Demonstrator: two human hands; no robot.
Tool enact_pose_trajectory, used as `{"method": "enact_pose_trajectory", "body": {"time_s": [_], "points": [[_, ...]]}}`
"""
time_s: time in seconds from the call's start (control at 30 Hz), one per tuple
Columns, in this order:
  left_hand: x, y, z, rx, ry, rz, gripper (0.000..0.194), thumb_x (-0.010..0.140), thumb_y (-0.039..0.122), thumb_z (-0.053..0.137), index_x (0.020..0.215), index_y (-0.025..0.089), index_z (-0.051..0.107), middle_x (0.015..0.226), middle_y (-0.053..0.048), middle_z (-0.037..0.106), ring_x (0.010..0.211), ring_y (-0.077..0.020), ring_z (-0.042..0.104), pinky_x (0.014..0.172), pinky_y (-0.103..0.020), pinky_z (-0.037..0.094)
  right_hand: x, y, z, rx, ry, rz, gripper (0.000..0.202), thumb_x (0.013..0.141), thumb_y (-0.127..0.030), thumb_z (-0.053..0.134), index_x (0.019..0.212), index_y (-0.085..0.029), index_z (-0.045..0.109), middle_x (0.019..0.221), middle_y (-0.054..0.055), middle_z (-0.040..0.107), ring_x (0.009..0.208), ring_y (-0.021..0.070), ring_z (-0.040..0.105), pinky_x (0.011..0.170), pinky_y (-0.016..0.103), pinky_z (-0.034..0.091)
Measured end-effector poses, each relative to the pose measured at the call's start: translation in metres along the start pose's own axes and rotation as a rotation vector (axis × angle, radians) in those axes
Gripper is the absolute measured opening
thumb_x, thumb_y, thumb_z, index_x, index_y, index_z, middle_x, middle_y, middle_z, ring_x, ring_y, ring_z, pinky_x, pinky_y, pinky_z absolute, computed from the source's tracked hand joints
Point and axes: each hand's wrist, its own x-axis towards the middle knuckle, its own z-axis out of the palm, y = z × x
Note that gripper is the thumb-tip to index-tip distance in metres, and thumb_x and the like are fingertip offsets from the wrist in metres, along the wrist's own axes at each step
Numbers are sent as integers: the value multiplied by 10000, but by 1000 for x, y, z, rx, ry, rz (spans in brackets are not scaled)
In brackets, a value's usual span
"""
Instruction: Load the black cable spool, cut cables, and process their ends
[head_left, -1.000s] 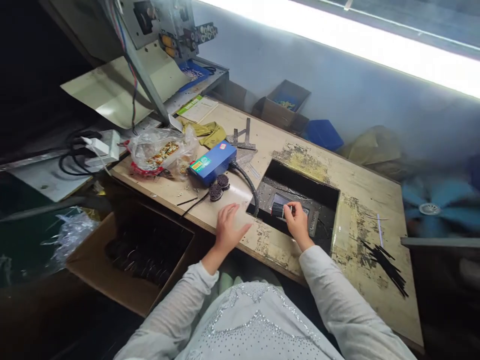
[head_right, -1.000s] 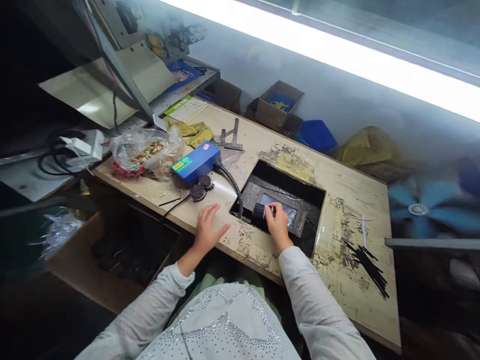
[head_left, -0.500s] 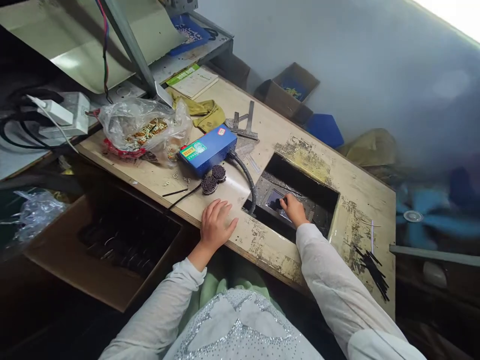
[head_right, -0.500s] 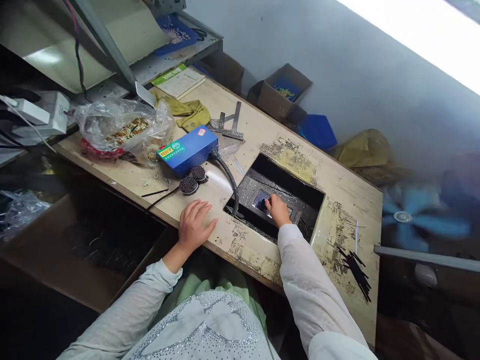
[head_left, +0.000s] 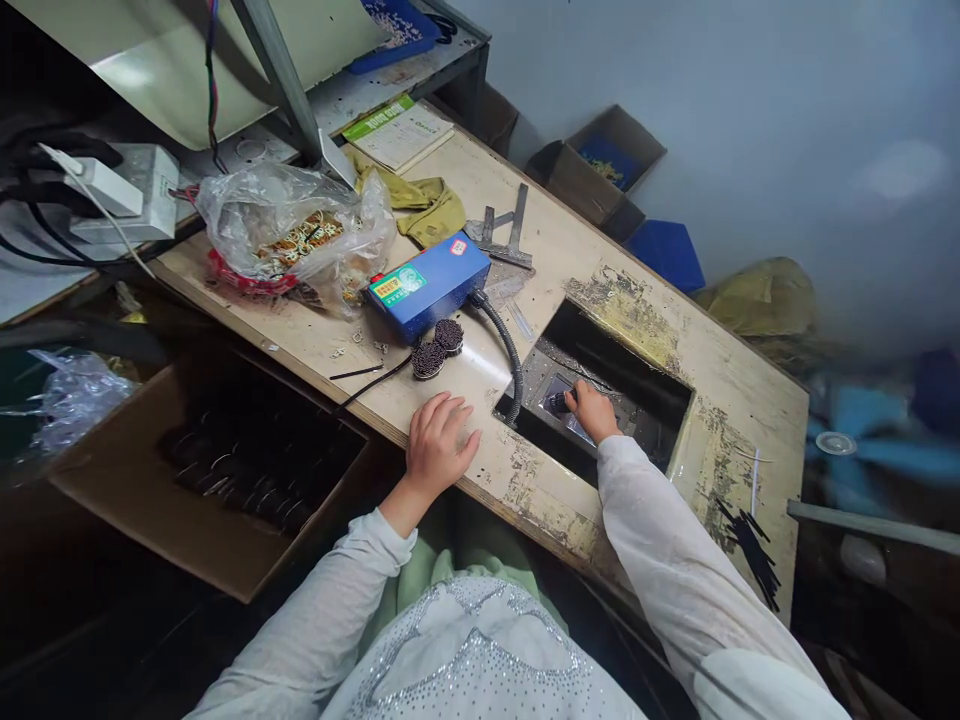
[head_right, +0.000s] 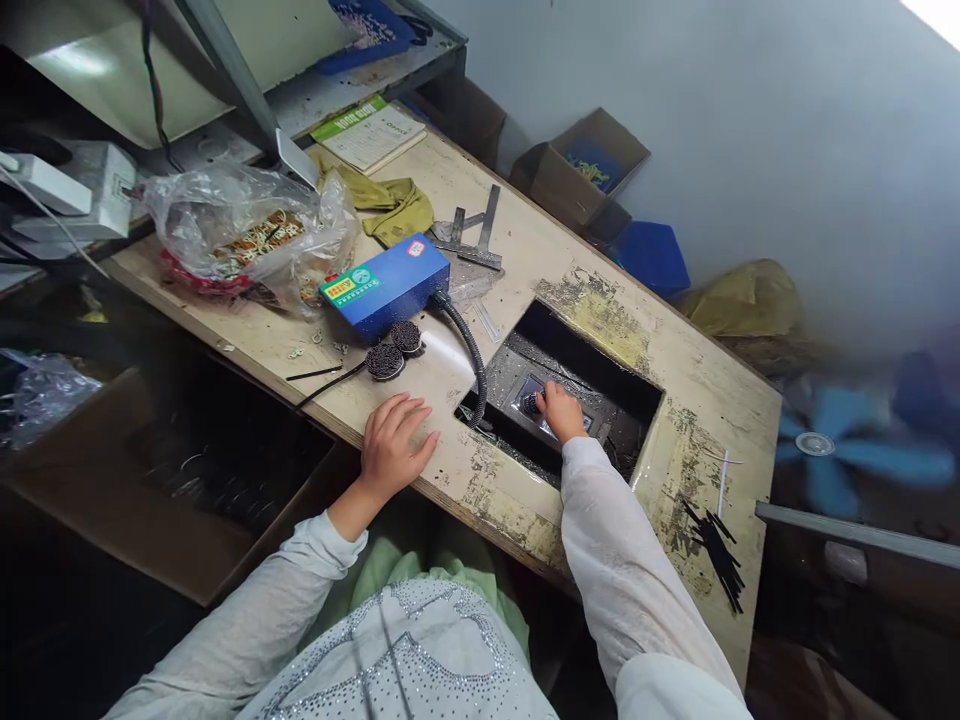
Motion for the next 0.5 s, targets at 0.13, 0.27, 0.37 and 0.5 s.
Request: {"method": "enact_pose_trajectory", "body": {"time_s": [0.13,0.27,0.37,0.5], "points": [[0,0,0,-3,-6,-1,280,839,309,585,1093,211,648,1168,-97,658,1216,-296,521,1007,-460,407,2,1,0,-26,-6,-12,286,993,-381,394,1115,-153,515,1091,134,636,829,229,640,657,302,396],[1,1,-1,16,4,11,261,842,311,580,1071,206,651,1154,-94,664,1203,-293,531,992,-448,417,3,2,0,-44,-6,-10,288,991,-390,396,1108,-153,510,1067,135,637,807,225,638,650,296,386],[1,0,0,18,20,24,262,843,309,582,1073,203,647,1149,-92,666,1197,-289,533,984,-444,423,4,2,-1,-44,-10,-5,293,992,-395,388,1105,-152,507,1045,137,638,788,221,634,645,295,382],[0,0,0,5,12,14,270,839,303,583,1083,207,646,1158,-90,662,1207,-290,524,995,-451,417,5,3,1,-47,-3,-7,299,988,-401,388,1105,-153,506,1050,139,633,786,224,632,642,298,382]]}}
